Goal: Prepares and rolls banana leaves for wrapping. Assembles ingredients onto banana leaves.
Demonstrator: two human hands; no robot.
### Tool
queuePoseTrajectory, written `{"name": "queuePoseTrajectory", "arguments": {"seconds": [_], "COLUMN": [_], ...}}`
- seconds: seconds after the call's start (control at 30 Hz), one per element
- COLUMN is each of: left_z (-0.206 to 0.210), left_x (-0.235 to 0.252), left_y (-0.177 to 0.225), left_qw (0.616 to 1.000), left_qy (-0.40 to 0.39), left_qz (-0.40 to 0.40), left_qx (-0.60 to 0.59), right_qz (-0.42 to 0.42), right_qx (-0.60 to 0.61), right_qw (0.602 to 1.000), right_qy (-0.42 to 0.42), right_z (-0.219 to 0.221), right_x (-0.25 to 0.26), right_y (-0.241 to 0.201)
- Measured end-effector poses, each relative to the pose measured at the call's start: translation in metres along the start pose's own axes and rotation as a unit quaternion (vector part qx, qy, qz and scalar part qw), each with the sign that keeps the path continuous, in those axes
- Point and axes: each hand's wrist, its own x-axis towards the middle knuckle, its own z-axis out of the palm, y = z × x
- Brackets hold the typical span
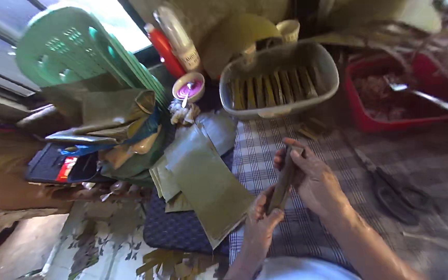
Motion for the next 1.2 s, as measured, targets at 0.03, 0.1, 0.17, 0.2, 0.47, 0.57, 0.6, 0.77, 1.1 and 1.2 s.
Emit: {"name": "queuePoseTrajectory", "arguments": {"seconds": [0.03,0.1,0.17,0.2,0.47,0.57,0.6,0.77,1.1,1.2], "left_z": [-0.002,-0.009,-0.016,-0.019,-0.031,-0.031,-0.031,-0.043,-0.061,-0.058], "left_x": [0.004,0.016,0.033,0.042,0.156,0.210,0.227,0.289,0.297,0.289], "left_y": [0.002,0.007,0.015,0.021,0.115,0.151,0.156,0.153,0.131,0.126], "left_qw": [1.000,0.995,0.984,0.979,0.912,0.901,0.903,0.886,0.839,0.826], "left_qy": [-0.001,-0.020,-0.035,-0.038,0.030,0.021,0.018,0.010,0.008,0.030], "left_qz": [0.011,0.046,0.077,0.094,0.140,0.135,0.134,0.093,0.085,0.106], "left_qx": [0.026,0.087,0.155,0.179,0.384,0.411,0.409,0.454,0.537,0.553], "right_qz": [-0.004,-0.012,-0.018,-0.017,-0.112,-0.140,-0.138,-0.115,-0.035,0.006], "right_qx": [-0.012,-0.064,-0.130,-0.156,-0.262,-0.292,-0.299,-0.335,-0.376,-0.375], "right_qw": [1.000,0.997,0.989,0.985,0.951,0.939,0.937,0.930,0.923,0.926], "right_qy": [-0.009,-0.031,-0.062,-0.077,-0.117,-0.113,-0.114,-0.096,-0.071,-0.040], "right_z": [0.000,0.000,0.003,0.009,0.073,0.089,0.092,0.087,0.071,0.070], "right_x": [0.005,0.015,0.029,0.036,0.142,0.200,0.218,0.278,0.297,0.300], "right_y": [-0.001,-0.006,-0.016,-0.024,-0.089,-0.105,-0.108,-0.102,-0.074,-0.067]}}
